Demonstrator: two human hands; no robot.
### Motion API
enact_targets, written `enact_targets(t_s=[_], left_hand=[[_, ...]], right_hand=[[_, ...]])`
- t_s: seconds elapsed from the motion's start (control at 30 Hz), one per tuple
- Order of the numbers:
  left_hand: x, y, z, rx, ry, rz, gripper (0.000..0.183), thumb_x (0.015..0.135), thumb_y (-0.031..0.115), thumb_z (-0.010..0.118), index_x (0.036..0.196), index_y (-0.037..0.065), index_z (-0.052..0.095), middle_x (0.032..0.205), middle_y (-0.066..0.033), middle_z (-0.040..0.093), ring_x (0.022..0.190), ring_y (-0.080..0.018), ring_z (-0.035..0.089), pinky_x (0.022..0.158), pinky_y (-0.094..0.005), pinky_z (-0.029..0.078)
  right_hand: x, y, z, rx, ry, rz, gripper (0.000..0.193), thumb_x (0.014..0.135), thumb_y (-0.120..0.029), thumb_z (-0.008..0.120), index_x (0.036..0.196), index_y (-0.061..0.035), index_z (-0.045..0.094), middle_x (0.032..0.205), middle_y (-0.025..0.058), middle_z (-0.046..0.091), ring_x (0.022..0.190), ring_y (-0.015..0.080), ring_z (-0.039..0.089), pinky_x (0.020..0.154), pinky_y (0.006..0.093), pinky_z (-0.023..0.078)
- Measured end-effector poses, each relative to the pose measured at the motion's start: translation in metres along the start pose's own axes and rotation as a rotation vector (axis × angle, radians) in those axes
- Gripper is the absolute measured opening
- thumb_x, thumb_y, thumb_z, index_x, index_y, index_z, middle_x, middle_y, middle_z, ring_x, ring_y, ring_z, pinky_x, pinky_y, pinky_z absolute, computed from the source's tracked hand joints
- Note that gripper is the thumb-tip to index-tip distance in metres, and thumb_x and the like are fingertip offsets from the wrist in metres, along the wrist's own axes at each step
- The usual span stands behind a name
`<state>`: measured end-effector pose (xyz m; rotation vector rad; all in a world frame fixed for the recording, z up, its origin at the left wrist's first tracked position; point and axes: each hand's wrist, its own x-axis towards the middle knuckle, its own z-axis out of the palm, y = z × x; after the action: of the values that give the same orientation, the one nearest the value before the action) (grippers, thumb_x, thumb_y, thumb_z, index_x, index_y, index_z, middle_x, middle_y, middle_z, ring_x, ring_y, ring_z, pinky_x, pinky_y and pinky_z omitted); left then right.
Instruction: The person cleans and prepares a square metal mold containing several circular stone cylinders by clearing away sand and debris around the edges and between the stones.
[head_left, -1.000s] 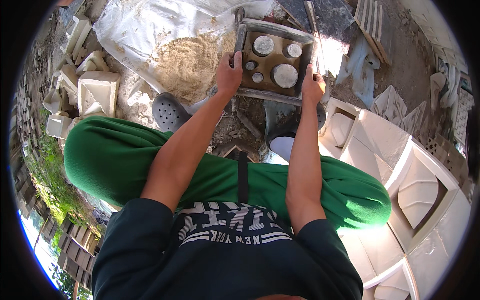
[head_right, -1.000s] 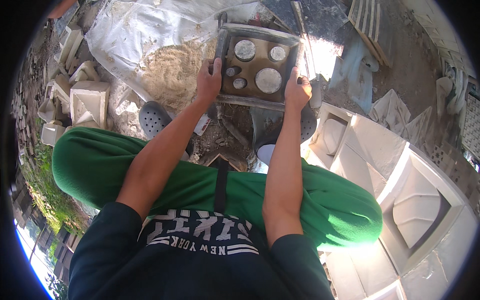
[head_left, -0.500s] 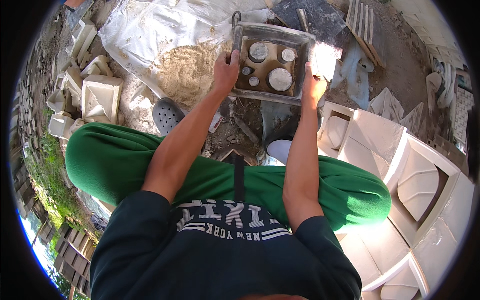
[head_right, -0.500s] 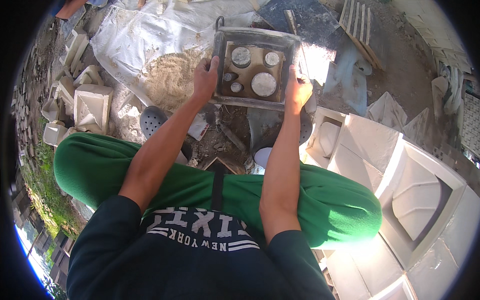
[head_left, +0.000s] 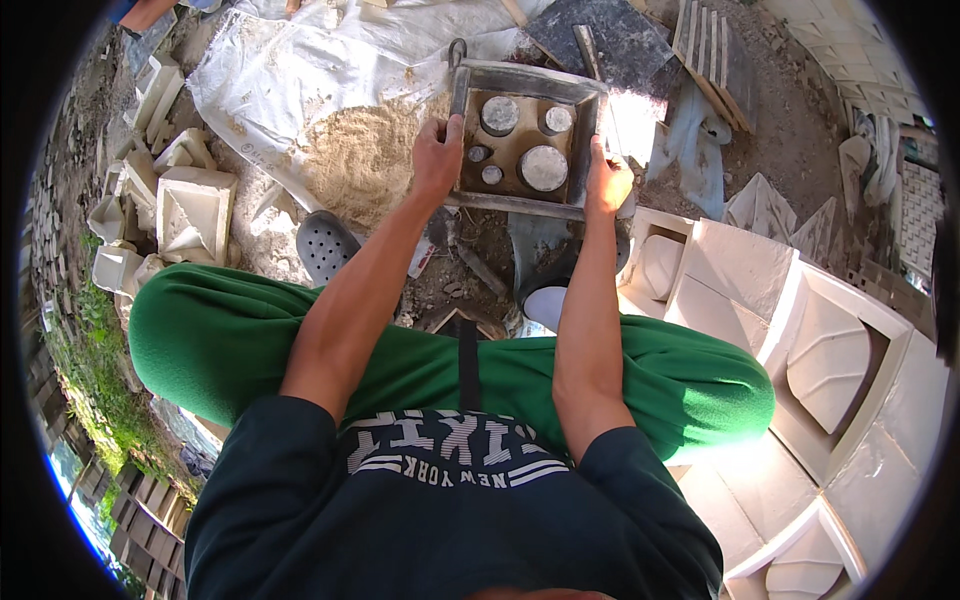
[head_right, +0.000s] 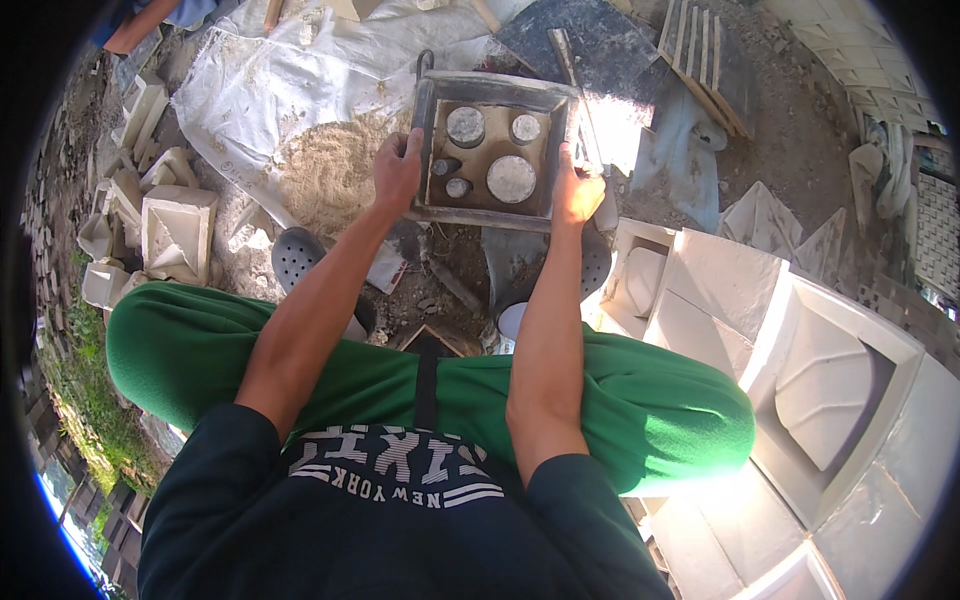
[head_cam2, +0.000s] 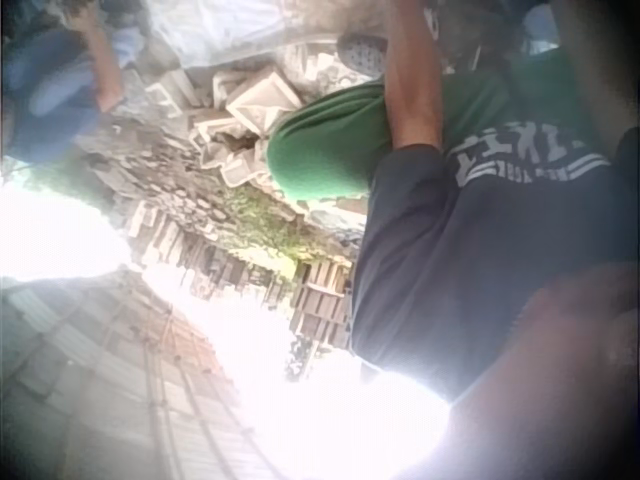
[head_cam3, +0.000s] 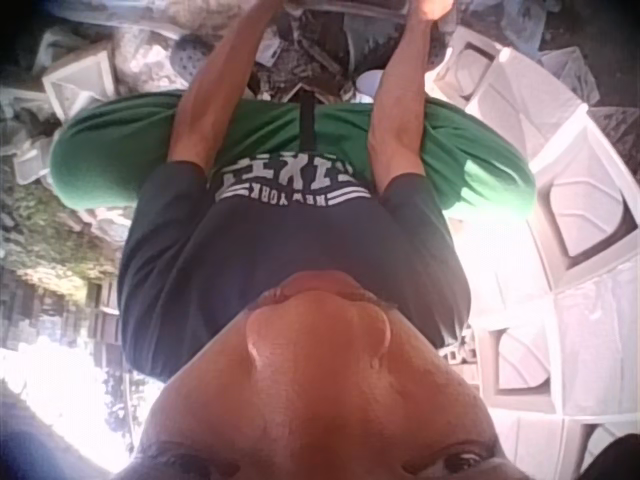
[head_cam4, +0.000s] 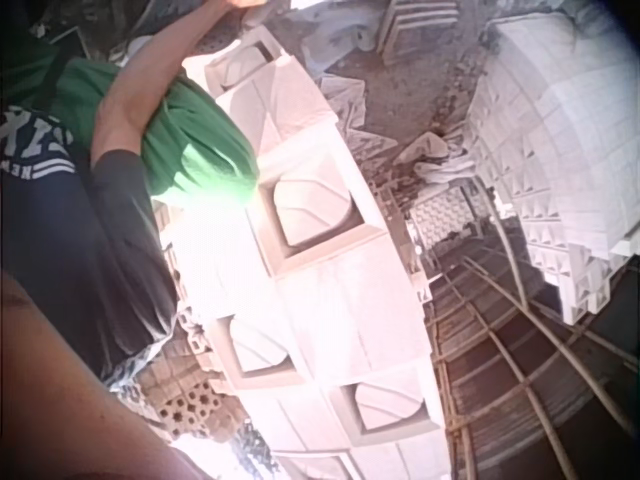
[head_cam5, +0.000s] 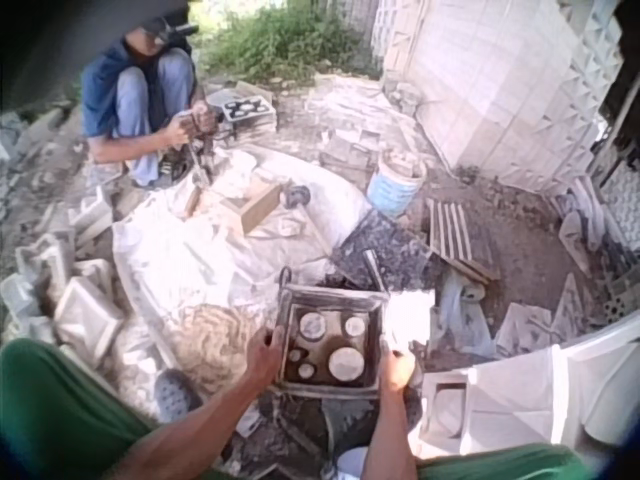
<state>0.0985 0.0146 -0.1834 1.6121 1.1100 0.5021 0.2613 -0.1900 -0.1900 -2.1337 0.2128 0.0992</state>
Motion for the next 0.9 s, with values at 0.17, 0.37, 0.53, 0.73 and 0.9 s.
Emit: enact_targets(t_s=[0.17, 0.37, 0.53, 0.73, 0.9], left_hand=[[0.000, -0.006, 0.004, -0.001, 0.027, 0.004, 0.041, 0.093, 0.036, 0.062, 0.078, -0.002, 0.062, 0.066, -0.0121, 0.061, 0.062, -0.0223, 0.057, 0.062, -0.0385, 0.045], [0.003, -0.017, 0.000, 0.012, 0.009, 0.003, 0.041, 0.093, 0.037, 0.061, 0.078, -0.002, 0.062, 0.068, -0.0124, 0.062, 0.063, -0.0225, 0.058, 0.062, -0.0387, 0.045], [0.006, -0.026, 0.008, 0.015, -0.001, 0.026, 0.041, 0.094, 0.037, 0.061, 0.079, -0.002, 0.061, 0.069, -0.0125, 0.061, 0.062, -0.0227, 0.055, 0.061, -0.0388, 0.045], [0.004, -0.030, 0.008, 0.057, -0.002, 0.071, 0.039, 0.095, 0.034, 0.060, 0.079, -0.002, 0.059, 0.066, -0.0131, 0.057, 0.060, -0.0235, 0.052, 0.060, -0.0398, 0.042], [0.009, -0.034, 0.009, -0.001, -0.011, 0.068, 0.040, 0.096, 0.033, 0.060, 0.078, -0.002, 0.057, 0.065, -0.0132, 0.056, 0.060, -0.0227, 0.050, 0.060, -0.0392, 0.042]], right_hand=[[-0.001, -0.007, -0.001, -0.085, 0.007, -0.025, 0.045, 0.077, -0.044, 0.078, 0.076, 0.0008, 0.071, 0.065, 0.0116, 0.067, 0.063, 0.0213, 0.061, 0.069, 0.0385, 0.049], [-0.021, -0.014, -0.005, -0.040, -0.009, 0.000, 0.046, 0.079, -0.044, 0.076, 0.071, 0.0002, 0.069, 0.061, 0.0091, 0.063, 0.059, 0.0192, 0.058, 0.066, 0.0380, 0.048], [-0.017, -0.006, -0.002, -0.106, 0.012, -0.047, 0.045, 0.080, -0.044, 0.075, 0.072, -0.0004, 0.069, 0.059, 0.0089, 0.061, 0.059, 0.0203, 0.058, 0.065, 0.0374, 0.048], [-0.015, -0.005, -0.002, -0.065, -0.062, -0.035, 0.045, 0.083, -0.041, 0.073, 0.068, 0.0005, 0.063, 0.061, 0.0114, 0.061, 0.061, 0.0247, 0.059, 0.067, 0.0394, 0.048], [-0.013, -0.003, 0.003, -0.170, -0.038, -0.069, 0.046, 0.085, -0.046, 0.068, 0.078, -0.0001, 0.066, 0.078, 0.0192, 0.066, 0.076, 0.0333, 0.063, 0.073, 0.0433, 0.048]])
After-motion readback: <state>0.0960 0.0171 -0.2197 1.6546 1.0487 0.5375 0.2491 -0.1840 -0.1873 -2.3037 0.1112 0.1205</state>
